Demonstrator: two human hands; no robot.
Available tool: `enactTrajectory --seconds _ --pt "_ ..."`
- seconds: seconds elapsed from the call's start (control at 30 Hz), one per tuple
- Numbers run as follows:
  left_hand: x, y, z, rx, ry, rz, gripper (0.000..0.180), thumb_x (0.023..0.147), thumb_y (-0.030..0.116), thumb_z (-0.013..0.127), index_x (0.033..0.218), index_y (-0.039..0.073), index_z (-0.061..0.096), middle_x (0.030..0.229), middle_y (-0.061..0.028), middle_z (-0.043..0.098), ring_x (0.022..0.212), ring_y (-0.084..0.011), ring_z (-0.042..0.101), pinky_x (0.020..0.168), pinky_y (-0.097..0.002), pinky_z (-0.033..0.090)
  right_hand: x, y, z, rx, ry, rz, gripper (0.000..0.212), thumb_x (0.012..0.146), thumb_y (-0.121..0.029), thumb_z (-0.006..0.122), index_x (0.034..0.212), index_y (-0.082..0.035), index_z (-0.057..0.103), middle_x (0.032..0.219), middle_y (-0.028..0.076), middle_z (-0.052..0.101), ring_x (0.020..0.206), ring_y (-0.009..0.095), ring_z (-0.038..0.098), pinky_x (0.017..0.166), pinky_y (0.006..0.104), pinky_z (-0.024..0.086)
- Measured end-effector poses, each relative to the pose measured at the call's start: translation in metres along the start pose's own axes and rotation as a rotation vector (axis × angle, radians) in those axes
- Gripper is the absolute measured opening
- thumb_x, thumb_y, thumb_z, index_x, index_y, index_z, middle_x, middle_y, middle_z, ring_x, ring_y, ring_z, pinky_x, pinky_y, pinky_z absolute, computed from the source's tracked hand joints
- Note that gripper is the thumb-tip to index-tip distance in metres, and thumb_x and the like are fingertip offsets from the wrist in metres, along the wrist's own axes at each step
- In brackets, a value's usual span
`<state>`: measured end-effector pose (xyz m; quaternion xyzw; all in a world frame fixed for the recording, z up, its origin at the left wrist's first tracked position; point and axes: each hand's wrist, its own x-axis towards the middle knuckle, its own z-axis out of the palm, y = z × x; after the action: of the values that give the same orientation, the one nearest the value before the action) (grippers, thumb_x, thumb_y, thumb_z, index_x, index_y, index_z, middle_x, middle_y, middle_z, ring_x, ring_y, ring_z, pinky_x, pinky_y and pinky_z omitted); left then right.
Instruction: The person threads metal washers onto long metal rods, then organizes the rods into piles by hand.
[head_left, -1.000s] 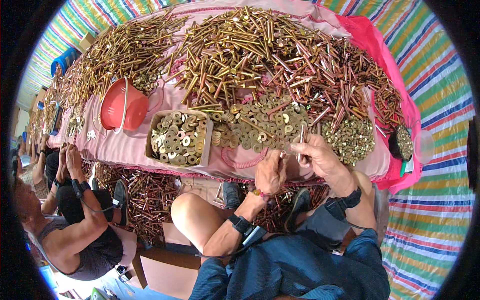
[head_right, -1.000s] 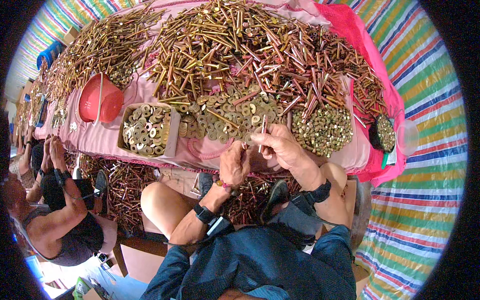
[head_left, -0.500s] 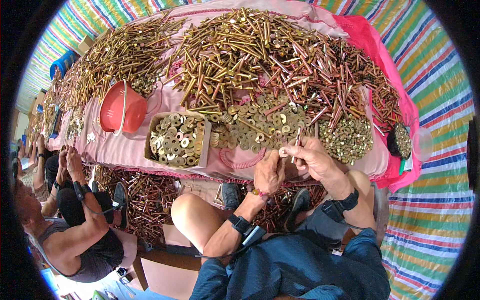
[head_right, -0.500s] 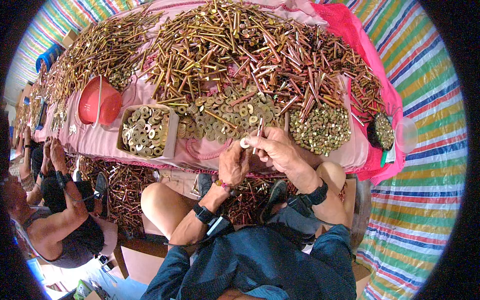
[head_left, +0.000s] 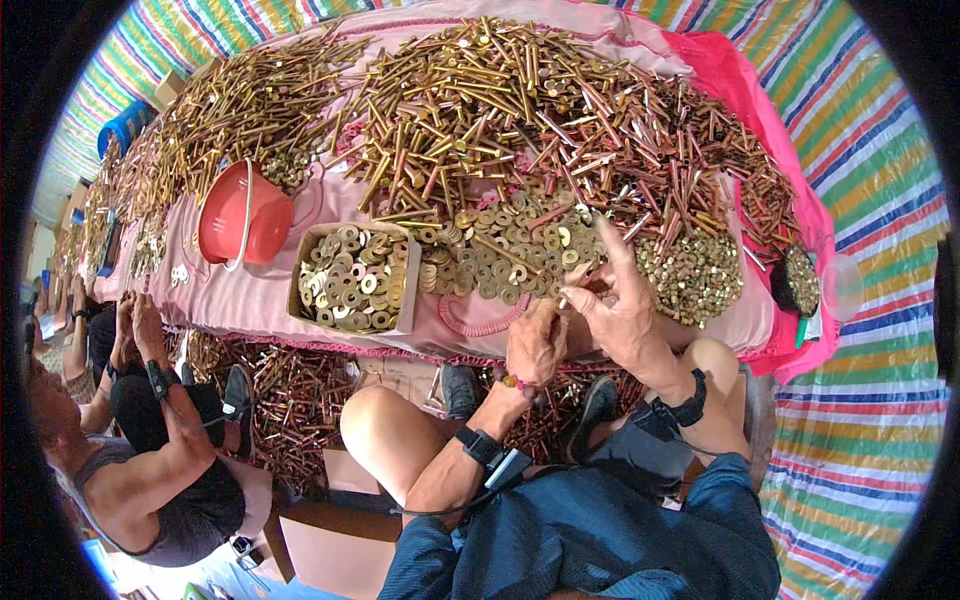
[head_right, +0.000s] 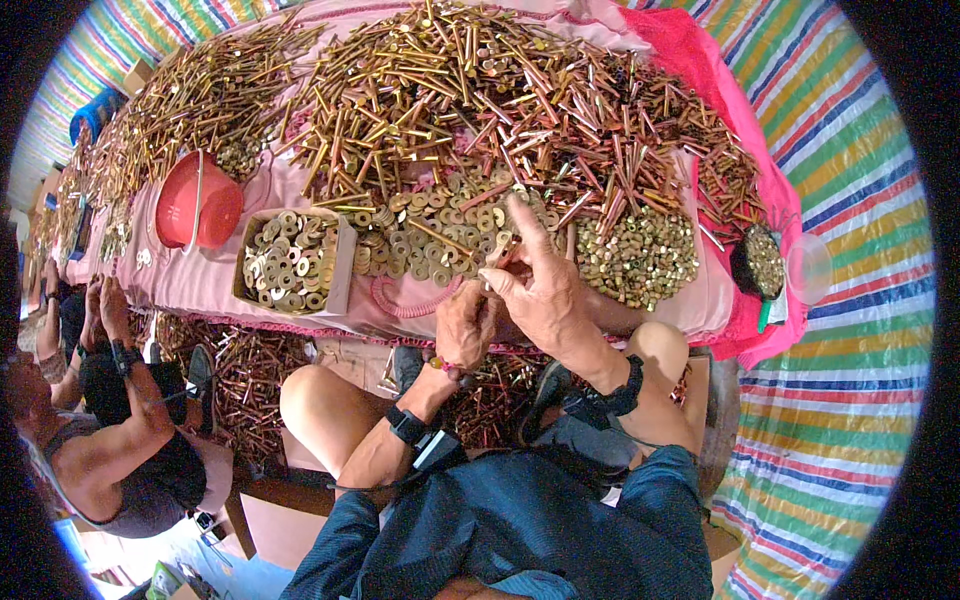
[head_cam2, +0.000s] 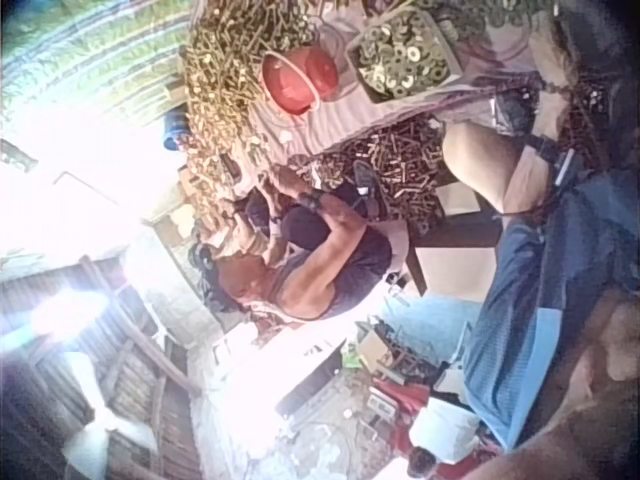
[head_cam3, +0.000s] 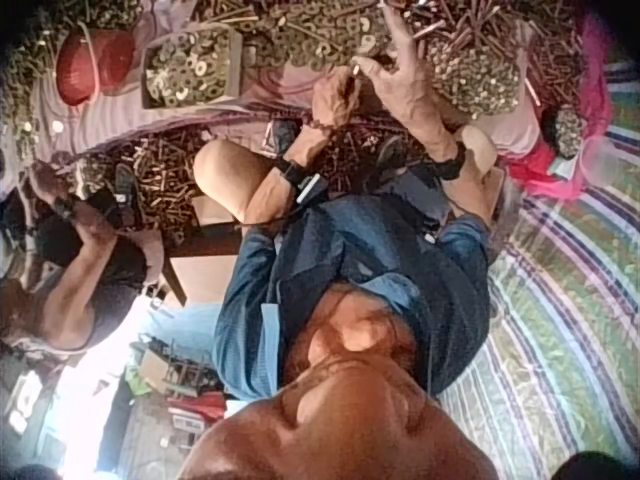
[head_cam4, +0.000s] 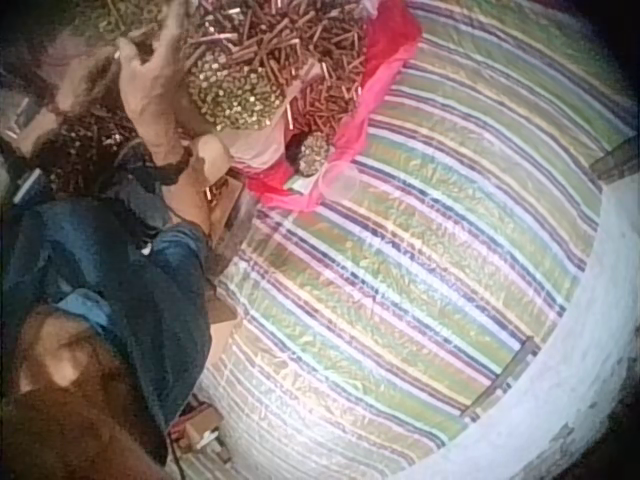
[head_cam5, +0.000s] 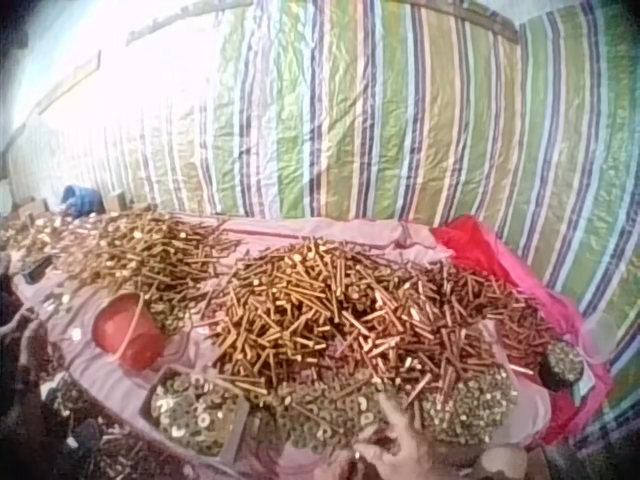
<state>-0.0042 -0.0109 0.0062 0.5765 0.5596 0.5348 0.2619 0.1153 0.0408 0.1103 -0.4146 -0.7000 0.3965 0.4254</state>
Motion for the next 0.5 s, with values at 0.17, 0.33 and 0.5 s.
enactTrajectory --seconds 0.17,0.33,0.5 --pt "0.000 0.005 -0.003 -0.044 0.002 0.008 0.037 0.086 0.003 0.065 0.122 0.003 0.059 0.094 -0.0195 0.067 0.079 -0.0363 0.068 0.069 -0.0406 0.054 -0.003 0.023 -0.001 -0.397 -0.177 -0.303 0.067 0.081 -0.003 0.078 0.142 -0.007 0.050 0.110 0.015 0.071 0.092 0.022 0.071 0.081 0.0321 0.056" --pt "-0.003 0.007 -0.007 -0.008 0.065 0.063 0.053 0.084 0.000 0.062 0.136 0.003 0.051 0.106 -0.0208 0.068 0.096 -0.0365 0.069 0.086 -0.0407 0.055 -0.016 0.035 0.010 -0.454 -0.157 -0.288 0.057 0.089 -0.009 0.069 0.143 -0.007 0.050 0.114 0.020 0.068 0.103 0.035 0.066 0.094 0.0432 0.051" --pt "-0.008 -0.009 -0.004 -0.038 0.117 0.078 0.042 0.087 0.000 0.060 0.128 0.002 0.056 0.106 -0.0217 0.069 0.095 -0.0384 0.069 0.081 -0.0418 0.055 -0.017 0.025 0.010 -0.450 -0.318 -0.268 0.052 0.095 -0.014 0.063 0.144 -0.005 0.047 0.114 0.020 0.068 0.100 0.034 0.066 0.094 0.0425 0.050"
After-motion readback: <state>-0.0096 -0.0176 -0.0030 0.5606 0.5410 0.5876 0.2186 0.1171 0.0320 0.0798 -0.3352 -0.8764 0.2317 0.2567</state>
